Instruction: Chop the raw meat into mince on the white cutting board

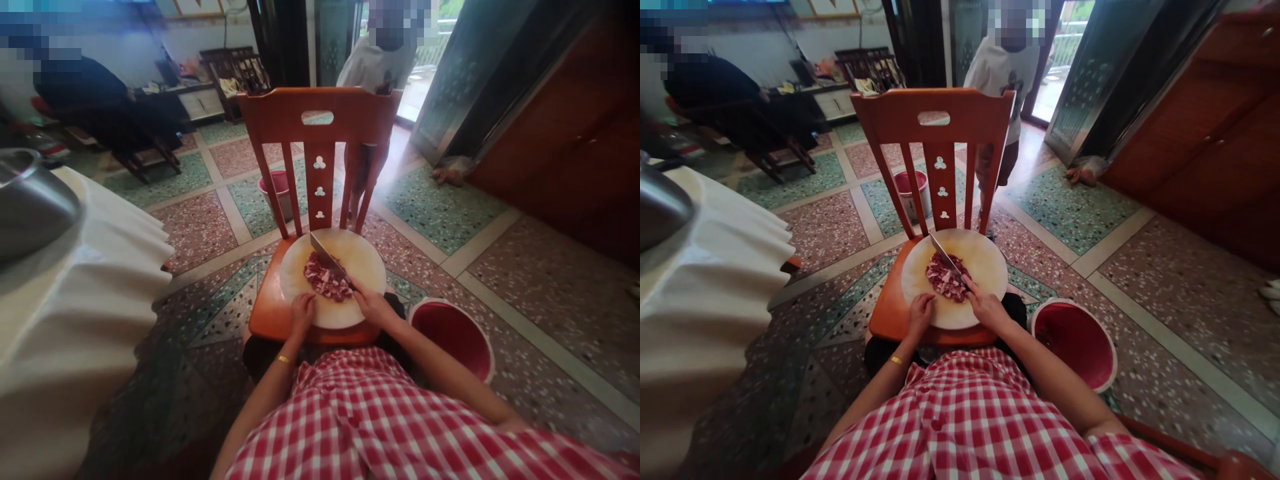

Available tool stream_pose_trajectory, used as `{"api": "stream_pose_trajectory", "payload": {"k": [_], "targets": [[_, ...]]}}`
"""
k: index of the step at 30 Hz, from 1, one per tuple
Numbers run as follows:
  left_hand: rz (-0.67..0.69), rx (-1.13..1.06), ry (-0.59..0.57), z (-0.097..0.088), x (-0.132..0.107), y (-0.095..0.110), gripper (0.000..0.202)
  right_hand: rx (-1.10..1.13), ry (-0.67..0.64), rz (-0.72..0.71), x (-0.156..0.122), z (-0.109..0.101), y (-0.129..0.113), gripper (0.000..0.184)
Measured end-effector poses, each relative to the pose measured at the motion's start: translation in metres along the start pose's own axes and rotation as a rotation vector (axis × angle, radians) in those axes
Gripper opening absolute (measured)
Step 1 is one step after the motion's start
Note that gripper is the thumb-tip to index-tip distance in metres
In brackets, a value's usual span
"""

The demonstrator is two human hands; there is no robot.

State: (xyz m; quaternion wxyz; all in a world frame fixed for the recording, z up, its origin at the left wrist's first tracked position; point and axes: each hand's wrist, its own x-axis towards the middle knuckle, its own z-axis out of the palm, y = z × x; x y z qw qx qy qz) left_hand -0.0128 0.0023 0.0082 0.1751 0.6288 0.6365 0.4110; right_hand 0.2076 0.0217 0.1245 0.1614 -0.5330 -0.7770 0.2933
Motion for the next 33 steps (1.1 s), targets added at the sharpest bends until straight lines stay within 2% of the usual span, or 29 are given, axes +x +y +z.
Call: {"api": "stream_pose_trajectory", "payload": {"k": [3,8,13,18,23,28,33], "targets": [[0.006,0.013,0.013,0.001,0.0,-0.001,0.022,-0.01,0.071,-0.045,-0.001,-0.002,-0.006,0.05],[0.011,0.042,0.002,0.002,-0.001,-0.004,0.023,-0.058,-0.051,0.082,0.002,0.003,-0.004,0.049],[0.026,0.065,-0.001,0.003,-0.001,-0.003,0.023,-0.018,0.121,-0.062,0.001,-0.001,-0.005,0.05],[0.035,0.094,-0.01,0.002,0.0,-0.004,0.023,-0.128,-0.045,0.05,0.005,0.002,-0.003,0.049],[0.064,0.104,-0.005,0.003,0.0,-0.005,0.022,-0.094,0.124,-0.074,0.008,-0.006,-0.005,0.05],[0.075,0.097,0.004,0.004,0.0,-0.008,0.022,-0.152,-0.024,0.068,0.009,-0.003,-0.003,0.049],[0.083,0.101,-0.005,0.003,-0.001,-0.005,0.022,-0.115,0.122,-0.025,0.011,-0.011,0.0,0.048]]}}
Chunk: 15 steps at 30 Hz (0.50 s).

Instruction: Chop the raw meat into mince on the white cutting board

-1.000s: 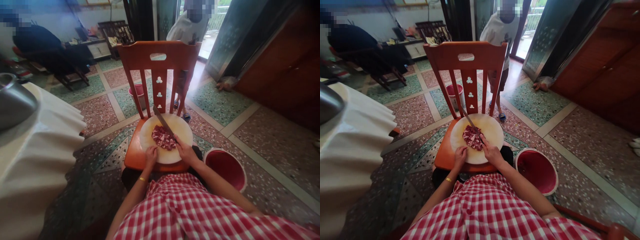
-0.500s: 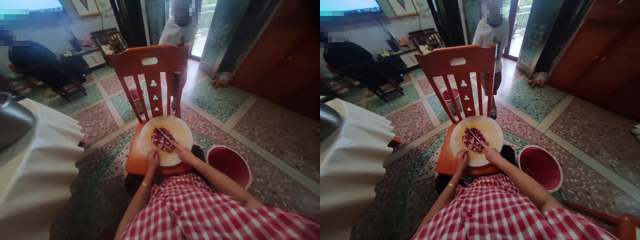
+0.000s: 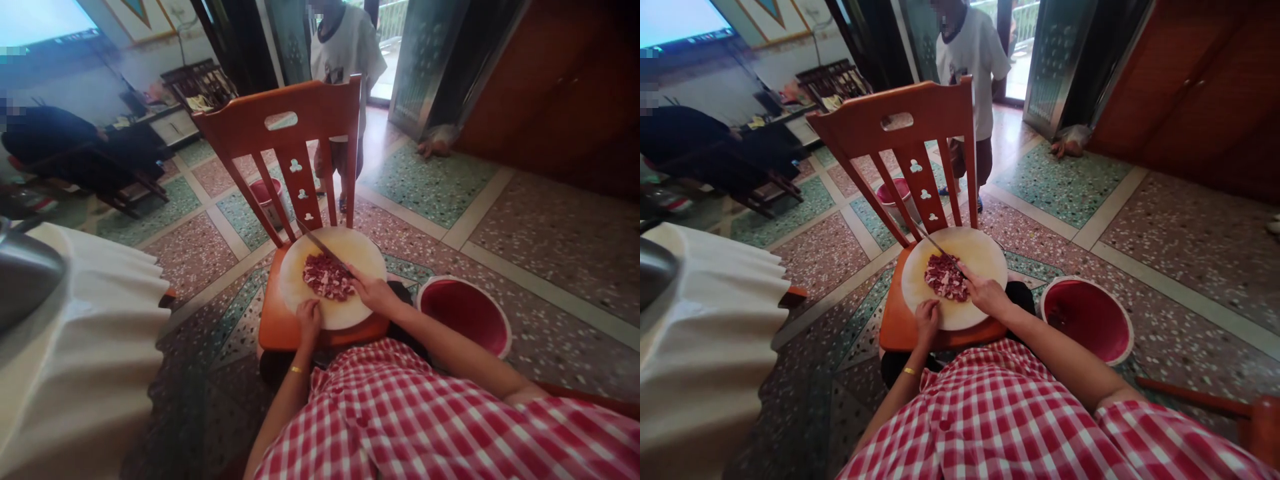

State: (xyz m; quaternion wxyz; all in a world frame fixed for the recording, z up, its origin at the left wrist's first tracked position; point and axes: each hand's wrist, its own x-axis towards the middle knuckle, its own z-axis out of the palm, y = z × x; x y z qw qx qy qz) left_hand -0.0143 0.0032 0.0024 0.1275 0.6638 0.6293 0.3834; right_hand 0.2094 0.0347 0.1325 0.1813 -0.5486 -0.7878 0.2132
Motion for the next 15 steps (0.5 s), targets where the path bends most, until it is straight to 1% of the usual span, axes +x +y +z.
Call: {"api": "stream_pose_trajectory", "payload": {"k": [1,4,5,6,9,10,11,15], "targets": [[-0.002,0.006,0.003,-0.0002,0.0001,0.0008,0.022,-0.011,-0.012,0.021,0.0005,0.0006,0.002,0.048],[-0.001,0.008,0.017,-0.0005,0.0003,0.0018,0.022,-0.047,-0.138,0.13,0.0011,0.0033,0.009,0.049],[0.003,0.004,0.015,-0.0007,0.0003,0.0017,0.022,-0.043,-0.156,0.147,0.0009,0.0028,0.0105,0.048],[0.007,0.002,0.008,-0.001,0.0003,0.0015,0.022,-0.029,-0.144,0.144,0.0005,0.0012,0.011,0.047],[0.011,0.009,-0.014,-0.0017,0.0003,0.0013,0.021,0.021,-0.016,0.074,-0.0003,-0.0053,0.0089,0.047],[0.007,0.016,-0.014,-0.0017,0.0004,0.0013,0.021,0.023,0.004,0.065,0.0,-0.0063,0.0079,0.049],[0.001,0.022,-0.012,-0.0016,0.0004,0.0014,0.021,0.016,-0.001,0.075,0.0007,-0.0062,0.0074,0.05],[-0.008,0.02,-0.018,-0.0009,0.0003,0.0002,0.022,-0.025,-0.13,0.175,0.0065,-0.0017,0.0098,0.048]]}}
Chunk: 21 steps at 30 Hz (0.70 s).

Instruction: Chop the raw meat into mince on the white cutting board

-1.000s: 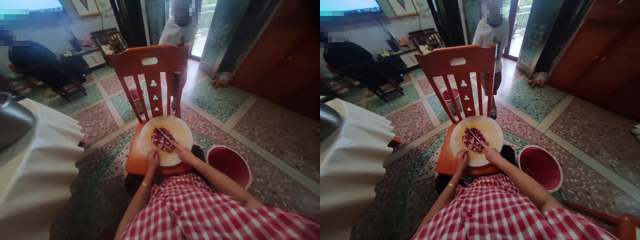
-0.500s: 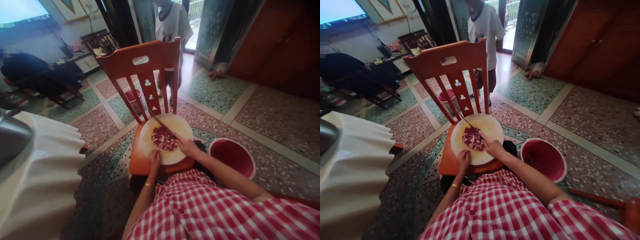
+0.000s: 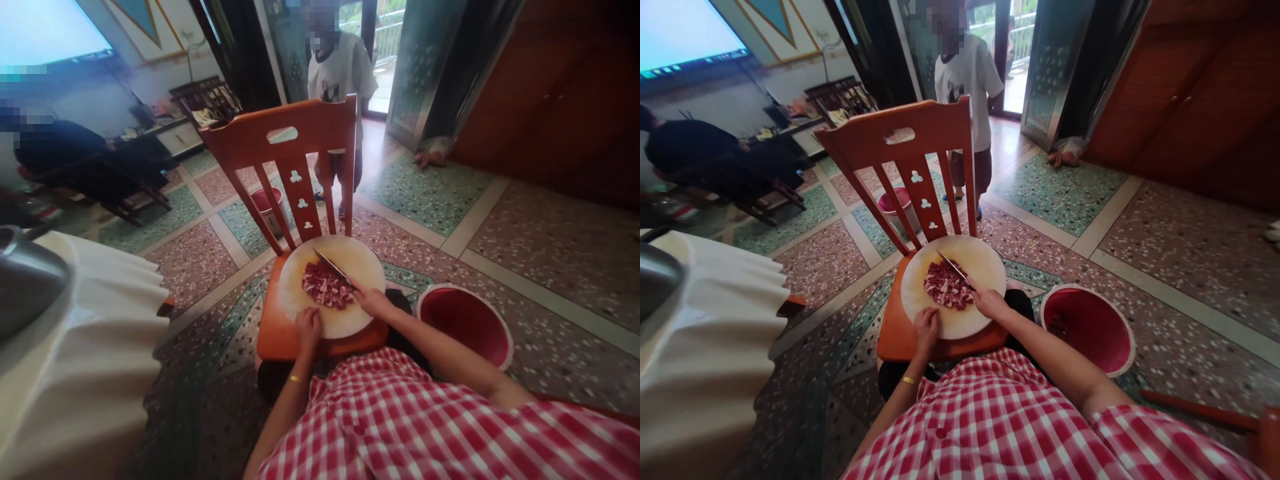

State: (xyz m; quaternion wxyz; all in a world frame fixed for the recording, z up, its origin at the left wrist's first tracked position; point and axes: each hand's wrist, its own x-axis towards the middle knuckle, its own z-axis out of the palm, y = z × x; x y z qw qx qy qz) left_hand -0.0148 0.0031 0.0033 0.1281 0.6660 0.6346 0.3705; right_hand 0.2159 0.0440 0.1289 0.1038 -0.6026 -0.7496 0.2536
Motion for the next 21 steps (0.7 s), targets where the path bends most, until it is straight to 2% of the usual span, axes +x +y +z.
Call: {"api": "stream_pose_trajectory", "payload": {"k": [5,10,13,16,18,21], "targets": [[-0.005,-0.018,0.006,0.0,0.0,-0.001,0.021,0.022,0.107,-0.083,0.004,0.0,0.001,0.048],[-0.014,0.004,0.008,0.0,0.001,0.0,0.022,-0.033,-0.015,-0.017,0.003,0.004,0.005,0.049],[0.031,-0.022,0.0,0.001,0.0,-0.004,0.022,0.016,0.057,-0.045,-0.002,0.0,0.005,0.047],[0.079,-0.021,0.041,0.005,0.003,-0.015,0.021,0.061,0.116,-0.082,-0.007,-0.001,0.003,0.047],[0.092,-0.023,0.051,0.009,0.007,-0.022,0.021,0.041,0.03,-0.043,-0.007,-0.001,0.004,0.047],[0.089,-0.037,0.022,0.008,0.009,-0.02,0.021,0.053,0.003,0.013,-0.009,-0.006,0.003,0.046]]}}
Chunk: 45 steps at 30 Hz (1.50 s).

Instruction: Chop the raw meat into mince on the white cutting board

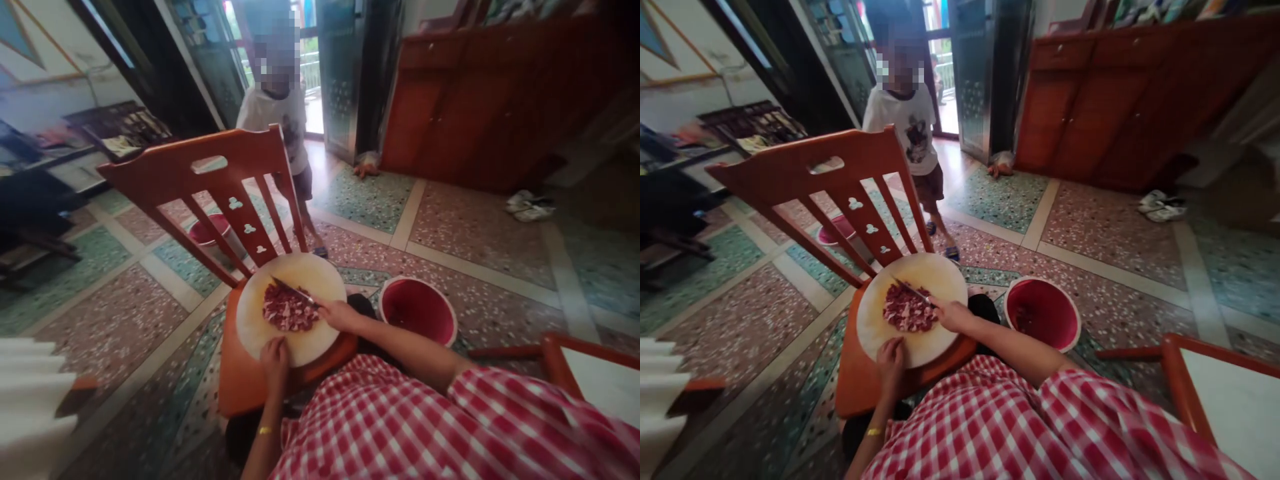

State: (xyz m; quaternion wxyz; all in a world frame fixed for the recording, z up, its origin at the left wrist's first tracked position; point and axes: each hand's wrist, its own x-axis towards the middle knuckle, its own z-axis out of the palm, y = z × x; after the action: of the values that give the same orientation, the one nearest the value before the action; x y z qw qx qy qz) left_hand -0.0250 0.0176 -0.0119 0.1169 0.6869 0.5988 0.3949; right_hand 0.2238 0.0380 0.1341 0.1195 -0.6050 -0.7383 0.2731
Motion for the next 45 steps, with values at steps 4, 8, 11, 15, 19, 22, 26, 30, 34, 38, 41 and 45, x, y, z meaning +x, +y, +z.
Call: {"api": "stream_pose_trajectory", "payload": {"k": [4,8,11,15,19,22,26,30,34,38,41,45], "targets": [[-0.051,0.021,-0.013,-0.005,-0.004,0.015,0.022,0.094,0.116,-0.127,-0.002,-0.003,-0.005,0.047],[-0.07,0.054,0.005,-0.005,-0.005,0.018,0.022,0.057,0.003,-0.079,0.004,0.01,-0.004,0.048],[-0.061,0.034,-0.003,-0.006,-0.007,0.016,0.021,0.063,-0.012,-0.063,0.007,0.008,-0.006,0.047],[-0.093,0.039,-0.004,-0.006,-0.008,0.017,0.021,0.111,0.118,-0.179,0.006,0.003,-0.009,0.049],[-0.105,0.031,-0.007,-0.006,-0.007,0.019,0.021,0.039,-0.026,-0.072,0.006,0.011,-0.007,0.048],[-0.094,-0.001,-0.008,-0.008,-0.008,0.019,0.021,0.087,0.012,-0.113,0.003,0.005,-0.01,0.047],[-0.108,-0.024,0.03,-0.008,-0.01,0.019,0.021,0.126,0.113,-0.244,-0.004,0.004,-0.016,0.049],[-0.112,-0.064,0.039,-0.009,-0.01,0.02,0.021,0.017,-0.057,-0.114,-0.007,0.016,-0.009,0.048],[-0.132,-0.062,0.004,-0.01,-0.009,0.024,0.021,0.023,0.022,-0.212,-0.012,0.012,-0.014,0.048],[-0.159,-0.055,0.008,-0.012,-0.008,0.027,0.021,-0.044,-0.006,-0.237,-0.018,0.017,-0.021,0.05],[-0.153,-0.08,-0.002,-0.013,-0.008,0.027,0.02,-0.113,-0.118,-0.155,-0.02,0.022,-0.019,0.048],[-0.16,-0.099,0.008,-0.012,-0.009,0.025,0.02,-0.029,-0.012,-0.228,-0.019,0.013,-0.021,0.048]]}}
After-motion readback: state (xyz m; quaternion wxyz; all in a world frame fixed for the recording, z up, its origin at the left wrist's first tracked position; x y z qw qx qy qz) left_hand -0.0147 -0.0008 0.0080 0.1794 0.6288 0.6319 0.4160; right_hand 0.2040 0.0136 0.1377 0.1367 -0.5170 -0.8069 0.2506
